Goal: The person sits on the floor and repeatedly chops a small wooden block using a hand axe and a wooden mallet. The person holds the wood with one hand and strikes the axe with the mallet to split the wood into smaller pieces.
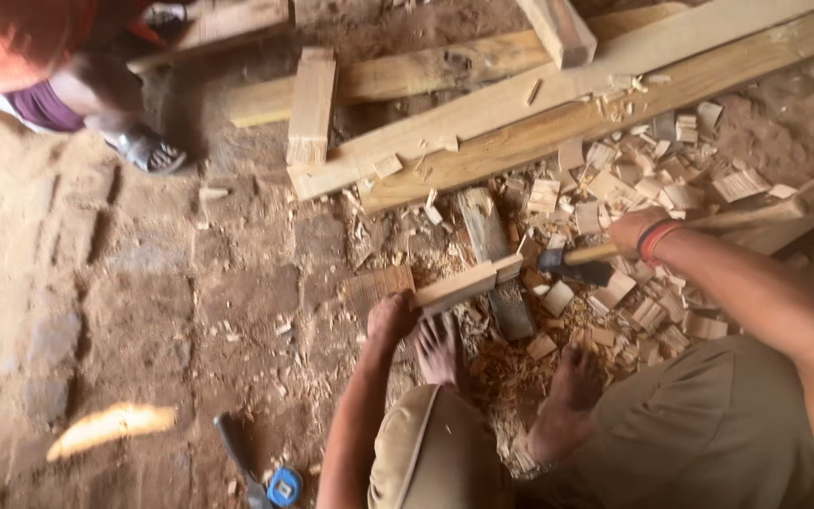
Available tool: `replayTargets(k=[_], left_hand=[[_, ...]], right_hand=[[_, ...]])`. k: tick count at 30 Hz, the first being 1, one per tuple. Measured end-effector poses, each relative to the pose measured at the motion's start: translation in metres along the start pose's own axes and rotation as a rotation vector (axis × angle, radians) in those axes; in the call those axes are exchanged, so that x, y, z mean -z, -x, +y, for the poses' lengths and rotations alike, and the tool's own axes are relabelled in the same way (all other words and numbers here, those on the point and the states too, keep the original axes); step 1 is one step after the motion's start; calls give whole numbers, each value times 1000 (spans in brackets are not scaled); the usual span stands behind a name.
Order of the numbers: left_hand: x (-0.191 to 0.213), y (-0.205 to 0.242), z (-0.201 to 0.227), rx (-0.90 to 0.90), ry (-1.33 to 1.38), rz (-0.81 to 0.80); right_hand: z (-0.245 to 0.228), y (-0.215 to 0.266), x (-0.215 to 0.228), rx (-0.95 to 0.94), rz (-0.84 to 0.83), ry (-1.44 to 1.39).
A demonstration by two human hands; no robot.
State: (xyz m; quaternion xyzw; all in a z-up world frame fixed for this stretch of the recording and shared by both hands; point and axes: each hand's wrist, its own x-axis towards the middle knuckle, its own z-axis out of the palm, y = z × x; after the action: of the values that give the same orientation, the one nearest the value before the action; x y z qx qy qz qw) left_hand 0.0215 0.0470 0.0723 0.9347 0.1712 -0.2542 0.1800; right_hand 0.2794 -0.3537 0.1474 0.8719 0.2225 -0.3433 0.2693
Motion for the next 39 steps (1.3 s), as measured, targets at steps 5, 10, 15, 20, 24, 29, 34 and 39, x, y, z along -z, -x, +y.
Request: replayTargets(k=[5, 10, 15, 20, 24, 29, 34, 39], left_hand=[[3, -9, -3, 2, -30, -28], [0, -37, 28, -109, -69, -69], [-18, -70, 40, -172, -111, -47], [-11, -96, 38, -144, -58, 16], [-16, -82, 34, -104, -29, -96], [12, -68, 34, -254, -61, 73], [-3, -90, 25, -144, 284, -91], [-18, -115, 25, -132, 79, -181]], right_hand=[[0, 6, -17, -13, -39, -132], [-2, -9, -27, 9, 7, -53], [-8, -32, -56, -97, -154, -259], [5, -51, -84, 139, 50, -135], [-1, -33, -128, 201, -4, -105], [10, 35, -77, 126, 97, -383], [10, 116, -38, 60, 140, -724], [-19, 129, -46, 508, 487, -1434]])
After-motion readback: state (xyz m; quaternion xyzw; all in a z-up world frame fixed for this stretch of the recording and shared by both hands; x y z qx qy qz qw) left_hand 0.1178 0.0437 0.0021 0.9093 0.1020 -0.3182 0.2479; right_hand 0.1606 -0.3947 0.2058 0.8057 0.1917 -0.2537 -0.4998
